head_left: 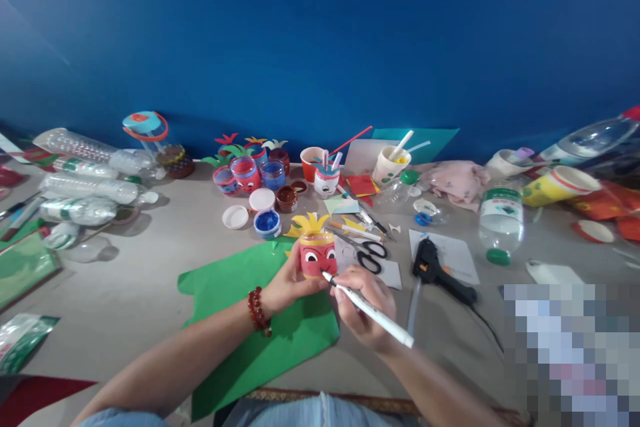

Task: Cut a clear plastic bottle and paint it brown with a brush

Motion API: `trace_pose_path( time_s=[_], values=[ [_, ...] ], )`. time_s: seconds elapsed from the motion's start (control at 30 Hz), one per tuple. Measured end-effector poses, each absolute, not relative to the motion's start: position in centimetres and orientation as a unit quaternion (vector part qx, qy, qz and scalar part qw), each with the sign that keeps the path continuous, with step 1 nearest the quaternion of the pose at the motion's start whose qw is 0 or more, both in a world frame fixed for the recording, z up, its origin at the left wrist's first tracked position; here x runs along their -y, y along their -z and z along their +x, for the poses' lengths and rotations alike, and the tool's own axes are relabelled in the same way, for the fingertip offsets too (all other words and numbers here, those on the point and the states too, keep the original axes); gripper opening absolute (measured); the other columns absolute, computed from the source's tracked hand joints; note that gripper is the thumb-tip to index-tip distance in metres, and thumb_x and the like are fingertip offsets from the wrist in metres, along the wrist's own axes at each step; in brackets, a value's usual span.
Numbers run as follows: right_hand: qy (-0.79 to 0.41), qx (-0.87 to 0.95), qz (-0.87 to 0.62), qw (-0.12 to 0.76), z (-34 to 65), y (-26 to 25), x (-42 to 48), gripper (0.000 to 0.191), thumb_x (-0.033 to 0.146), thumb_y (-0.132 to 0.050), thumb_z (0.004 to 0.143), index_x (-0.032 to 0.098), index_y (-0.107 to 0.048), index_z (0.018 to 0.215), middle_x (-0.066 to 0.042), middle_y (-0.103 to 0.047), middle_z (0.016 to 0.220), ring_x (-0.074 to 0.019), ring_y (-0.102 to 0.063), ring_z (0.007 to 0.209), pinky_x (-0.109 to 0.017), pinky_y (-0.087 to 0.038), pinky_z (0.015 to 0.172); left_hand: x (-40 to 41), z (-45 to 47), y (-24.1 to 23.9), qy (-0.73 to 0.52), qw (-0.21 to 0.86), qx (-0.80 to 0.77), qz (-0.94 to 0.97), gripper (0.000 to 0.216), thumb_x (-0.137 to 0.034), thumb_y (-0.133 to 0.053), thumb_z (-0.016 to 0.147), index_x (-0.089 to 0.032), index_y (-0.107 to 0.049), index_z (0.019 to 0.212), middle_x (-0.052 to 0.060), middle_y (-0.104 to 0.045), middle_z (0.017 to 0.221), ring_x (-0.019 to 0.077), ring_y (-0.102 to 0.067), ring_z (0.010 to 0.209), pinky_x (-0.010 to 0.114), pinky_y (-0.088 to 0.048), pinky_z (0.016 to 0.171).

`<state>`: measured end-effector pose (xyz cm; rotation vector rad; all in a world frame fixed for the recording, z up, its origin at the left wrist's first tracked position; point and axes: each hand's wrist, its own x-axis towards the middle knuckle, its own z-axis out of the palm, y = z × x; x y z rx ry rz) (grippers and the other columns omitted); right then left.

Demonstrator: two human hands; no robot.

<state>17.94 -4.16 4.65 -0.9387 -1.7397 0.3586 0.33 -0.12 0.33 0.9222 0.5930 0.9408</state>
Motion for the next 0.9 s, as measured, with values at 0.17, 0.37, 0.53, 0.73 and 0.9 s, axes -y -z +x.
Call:
trace_pose_path(
  time_s=[0.17,0.37,0.53,0.73,0.9],
  values=[
    [-0.148,0.731,-0.404,0.530,17.92,-4.67,4.16,0.017,0.011,-0.057,0.084,0.024,-0.059,0.095,0.001,-0.063,0.064,-0.0196,-0.065,0.060,-0.030,-0.048,0.051,0.11,0.42,-0.67,-0.430,0.747,-0.272,0.429,0.071,-0.022,-0.086,0.071,-0.026,-0.047,0.131,0.006,-0.065,0.116,0.0195,-0.066,0.098,0.034,-0.051,0.092],
    [-0.139,0.729,-0.409,0.531,17.79,-4.51,4.04,0.017,0.012,-0.057,0.083,0.025,-0.059,0.093,0.001,-0.063,0.064,-0.0208,-0.065,0.059,-0.031,-0.048,0.048,0.02,0.28,-0.63,-0.423,0.741,-0.282,0.439,0.073,-0.024,-0.086,0.071,-0.026,-0.047,0.132,0.006,-0.063,0.121,0.0220,-0.064,0.105,0.036,-0.049,0.095],
    [-0.153,0.727,-0.411,0.529,17.87,-4.49,4.10,0.019,0.011,-0.058,0.082,0.025,-0.060,0.094,0.000,-0.064,0.065,-0.0206,-0.065,0.059,-0.030,-0.048,0.050,0.09,0.26,-0.75,-0.426,0.744,-0.278,0.433,0.070,-0.021,-0.086,0.072,-0.028,-0.049,0.131,0.005,-0.064,0.121,0.0216,-0.064,0.106,0.035,-0.049,0.095],
    [-0.147,0.731,-0.411,0.524,17.90,-4.47,4.03,0.016,0.011,-0.057,0.084,0.024,-0.060,0.094,0.000,-0.064,0.067,-0.0177,-0.064,0.060,-0.028,-0.049,0.053,0.09,0.30,-0.66,-0.432,0.746,-0.277,0.424,0.070,-0.020,-0.086,0.071,-0.026,-0.050,0.131,0.006,-0.065,0.119,0.0232,-0.064,0.105,0.036,-0.049,0.095],
    [-0.167,0.726,-0.402,0.532,18.11,-4.25,3.99,0.017,0.010,-0.057,0.085,0.022,-0.060,0.096,0.000,-0.063,0.067,-0.0174,-0.064,0.061,-0.029,-0.050,0.056,0.08,0.41,-0.53,-0.432,0.748,-0.279,0.420,0.071,-0.019,-0.087,0.070,-0.025,-0.050,0.130,0.007,-0.065,0.118,0.0222,-0.064,0.105,0.035,-0.050,0.094]
  ],
)
